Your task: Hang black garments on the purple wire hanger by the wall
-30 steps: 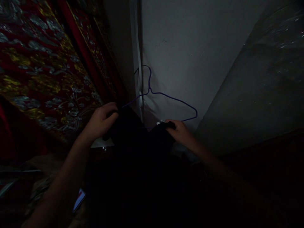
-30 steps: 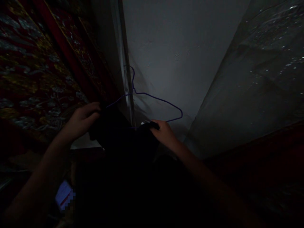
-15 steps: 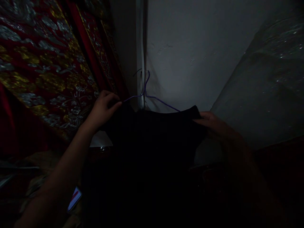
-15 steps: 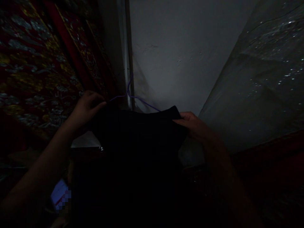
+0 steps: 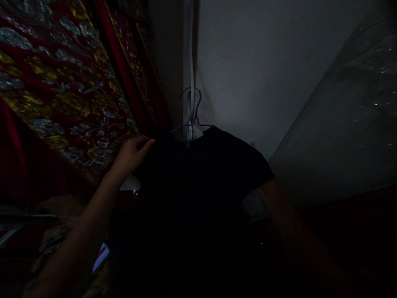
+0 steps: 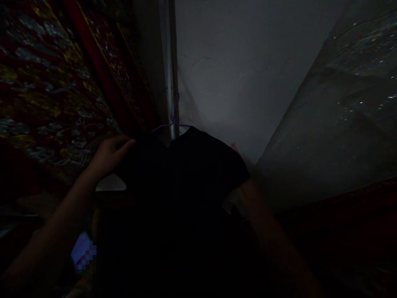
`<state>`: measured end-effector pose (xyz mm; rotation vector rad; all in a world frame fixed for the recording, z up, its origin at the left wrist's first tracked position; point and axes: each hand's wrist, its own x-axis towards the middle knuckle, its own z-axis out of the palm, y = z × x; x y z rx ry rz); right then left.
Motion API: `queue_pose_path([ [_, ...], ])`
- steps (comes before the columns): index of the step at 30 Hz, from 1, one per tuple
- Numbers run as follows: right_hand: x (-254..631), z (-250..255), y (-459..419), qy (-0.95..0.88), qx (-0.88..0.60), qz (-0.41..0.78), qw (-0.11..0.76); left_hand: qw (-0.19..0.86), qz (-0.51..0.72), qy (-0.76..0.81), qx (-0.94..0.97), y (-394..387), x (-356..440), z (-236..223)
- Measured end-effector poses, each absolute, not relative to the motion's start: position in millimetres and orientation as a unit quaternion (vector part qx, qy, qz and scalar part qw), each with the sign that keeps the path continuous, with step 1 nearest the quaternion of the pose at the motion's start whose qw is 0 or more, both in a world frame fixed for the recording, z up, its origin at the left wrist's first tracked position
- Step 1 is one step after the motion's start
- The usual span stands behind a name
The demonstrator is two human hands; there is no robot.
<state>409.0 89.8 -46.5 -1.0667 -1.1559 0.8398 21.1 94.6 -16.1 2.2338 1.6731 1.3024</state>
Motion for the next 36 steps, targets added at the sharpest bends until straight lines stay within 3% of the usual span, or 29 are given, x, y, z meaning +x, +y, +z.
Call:
queue_pose_path([
  [5,408.0,-38.1,75.3,-0.454,-0.462,0.463,0.605,-0.057,0.499,0.523,0.688,101.0,22.5,-20.8],
  [8,405.6,-20.7,55.8,-0.421,-0.459,0.456,0.636,-0.152,0.564,0.471,0.661,96.8,42.8,-8.5],
  [10,404.6,-14.4,38.6,-0.387,-0.469,0.442,0.659,-0.152,0.597,0.442,0.652,84.0,58.2,1.9],
  [12,402.2,-16.7,17.9,-0.369,-0.480,0.416,0.678,-0.056,0.597,0.425,0.678,66.0,73.3,10.8],
  [15,391.1,-29.5,-17.1,-0.473,-0.463,0.385,0.643,0.197,0.576,0.396,0.688,39.3,92.9,17.8],
  [18,372.7,-38.9,-42.2,-0.727,-0.343,0.411,0.429,0.472,0.538,0.347,0.606,17.6,100.2,16.1],
  [20,360.9,-43.3,-43.5,-0.819,-0.244,0.436,0.282,0.595,0.476,0.347,0.547,4.2,92.3,11.0],
  [22,352.7,-50.8,-30.6,-0.824,-0.216,0.464,0.244,0.641,0.398,0.382,0.533,-9.0,73.6,4.7],
  [25,346.6,-70.8,5.2,-0.769,-0.297,0.428,0.370,0.597,0.247,0.456,0.612,-24.7,35.8,-0.4],
  [28,342.7,-92.3,38.6,-0.741,-0.358,0.308,0.477,0.466,0.187,0.494,0.710,-27.6,8.5,4.2],
  [30,340.1,-102.0,51.1,-0.757,-0.353,0.311,0.453,0.385,0.223,0.496,0.746,-20.3,3.2,9.5],
  [33,338.1,-105.7,57.9,-0.726,-0.360,0.426,0.402,0.313,0.317,0.504,0.740,0.8,9.9,12.4],
  [36,340.0,-89.6,64.8,-0.606,-0.392,0.482,0.496,0.211,0.474,0.497,0.696,21.6,22.2,4.6],
])
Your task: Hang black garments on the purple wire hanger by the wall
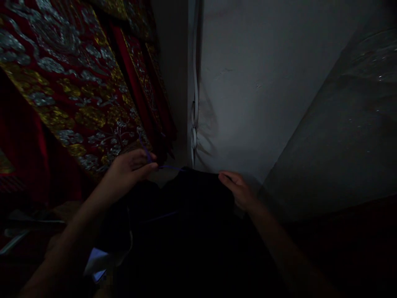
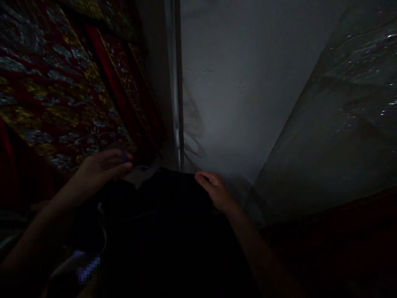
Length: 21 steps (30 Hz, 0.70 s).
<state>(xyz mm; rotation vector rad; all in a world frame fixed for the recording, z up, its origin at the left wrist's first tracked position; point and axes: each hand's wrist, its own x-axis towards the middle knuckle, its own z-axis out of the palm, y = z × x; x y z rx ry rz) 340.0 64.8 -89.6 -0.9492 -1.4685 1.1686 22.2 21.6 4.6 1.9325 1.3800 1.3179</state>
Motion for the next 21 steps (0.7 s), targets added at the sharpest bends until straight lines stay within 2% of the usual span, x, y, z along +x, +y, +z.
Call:
queue_pose_path([
  [3,344.5,-53.9,83.1,-0.494,-0.396,0.464,0.619,-0.021,0.623,0.447,0.642,29.0,33.1,-11.8],
  [5,348.9,-29.1,98.5,-0.462,-0.382,0.444,0.666,-0.149,0.645,0.412,0.626,25.9,39.6,-25.4],
  [6,351.5,-19.6,105.3,-0.457,-0.373,0.436,0.679,-0.173,0.631,0.400,0.642,23.3,43.4,-33.1],
  [7,354.4,-13.1,110.5,-0.455,-0.365,0.430,0.689,-0.167,0.602,0.394,0.674,20.9,47.7,-41.3],
  [9,360.8,-10.4,114.6,-0.444,-0.355,0.424,0.705,-0.087,0.505,0.414,0.752,19.0,58.3,-60.0],
  [12,371.7,-28.8,106.3,-0.401,-0.364,0.423,0.727,0.050,0.344,0.486,0.802,25.1,76.0,-93.6],
  [14,378.5,-47.2,97.1,-0.382,-0.387,0.426,0.723,0.078,0.290,0.510,0.806,31.2,84.9,-116.6],
  [17,384.2,-67.5,88.9,-0.395,-0.412,0.429,0.700,0.046,0.308,0.491,0.814,33.3,90.3,-143.8],
  [21,379.7,-74.6,92.9,-0.408,-0.401,0.435,0.696,0.015,0.434,0.461,0.774,21.6,92.5,-163.1],
])
